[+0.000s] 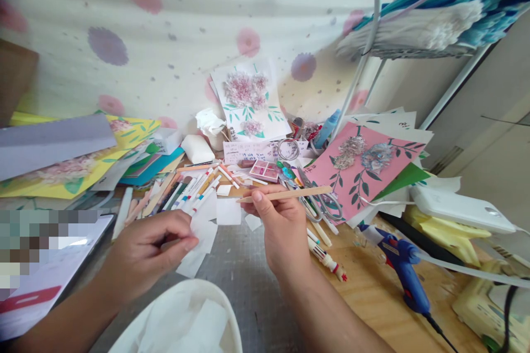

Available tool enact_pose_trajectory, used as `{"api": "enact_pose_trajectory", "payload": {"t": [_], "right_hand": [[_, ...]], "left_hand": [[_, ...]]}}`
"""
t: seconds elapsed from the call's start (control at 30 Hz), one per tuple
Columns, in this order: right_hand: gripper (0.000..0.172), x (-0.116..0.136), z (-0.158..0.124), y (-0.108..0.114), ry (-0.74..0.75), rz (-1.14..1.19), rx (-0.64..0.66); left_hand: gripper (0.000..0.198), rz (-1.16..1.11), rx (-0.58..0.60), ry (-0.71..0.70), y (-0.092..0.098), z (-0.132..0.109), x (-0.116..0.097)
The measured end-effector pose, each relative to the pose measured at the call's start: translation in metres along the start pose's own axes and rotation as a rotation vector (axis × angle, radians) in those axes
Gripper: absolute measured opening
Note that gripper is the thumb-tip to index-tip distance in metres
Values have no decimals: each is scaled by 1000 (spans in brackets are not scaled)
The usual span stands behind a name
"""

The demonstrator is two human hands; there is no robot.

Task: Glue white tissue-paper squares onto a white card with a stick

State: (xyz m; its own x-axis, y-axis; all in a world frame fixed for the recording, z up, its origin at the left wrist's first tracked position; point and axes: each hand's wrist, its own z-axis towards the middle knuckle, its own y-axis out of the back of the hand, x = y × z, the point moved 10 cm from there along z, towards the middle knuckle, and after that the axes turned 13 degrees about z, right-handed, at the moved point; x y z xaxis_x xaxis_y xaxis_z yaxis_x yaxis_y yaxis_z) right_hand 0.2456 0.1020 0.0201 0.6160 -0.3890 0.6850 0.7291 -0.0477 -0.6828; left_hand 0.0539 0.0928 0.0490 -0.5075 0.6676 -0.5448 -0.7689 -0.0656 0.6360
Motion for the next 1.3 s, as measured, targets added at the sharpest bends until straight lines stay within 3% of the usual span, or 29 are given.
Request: {"api": "enact_pose_trajectory", "payload": {"t": [0.13,0.2,0.33,0.47,0.53,0.63,0.73,0.8,0.9,1.03,1.3], "right_hand": [[14,3,3,5,8,27,-34],[15,1,4,5,-17,47,-30],[15,-6,1,-5,-93,86,56],[16,-10,-5,-15,-139,82,106],[15,-12,-9,-19,-147,74,135],[10,-12,-15,-26,-126,66,226],[1,-9,-24,-37,-61,24,358],[6,-6,-30,-43,-4,-26,413],[8,-1,-35,-47,51,-84,432],[7,-3,-34,-47,-9,-10,439],[8,-4,-34,-48,-31,26,471]], "left_hand": [[20,-107,49,16,5,0,-2],[19,-234,172,-24,1,-2,-11],[11,-329,557,-178,-15,-15,-45],[19,-284,679,-190,-19,-20,-51],[14,-222,629,-122,-21,-16,-37],[4,-144,367,143,-13,-7,3],[31,-255,282,337,-20,-10,24],[33,-335,302,367,-29,-11,23],[14,-353,244,371,-26,-8,17],[12,-378,197,328,-20,-4,12],[9,-548,206,353,-26,-7,16]]}}
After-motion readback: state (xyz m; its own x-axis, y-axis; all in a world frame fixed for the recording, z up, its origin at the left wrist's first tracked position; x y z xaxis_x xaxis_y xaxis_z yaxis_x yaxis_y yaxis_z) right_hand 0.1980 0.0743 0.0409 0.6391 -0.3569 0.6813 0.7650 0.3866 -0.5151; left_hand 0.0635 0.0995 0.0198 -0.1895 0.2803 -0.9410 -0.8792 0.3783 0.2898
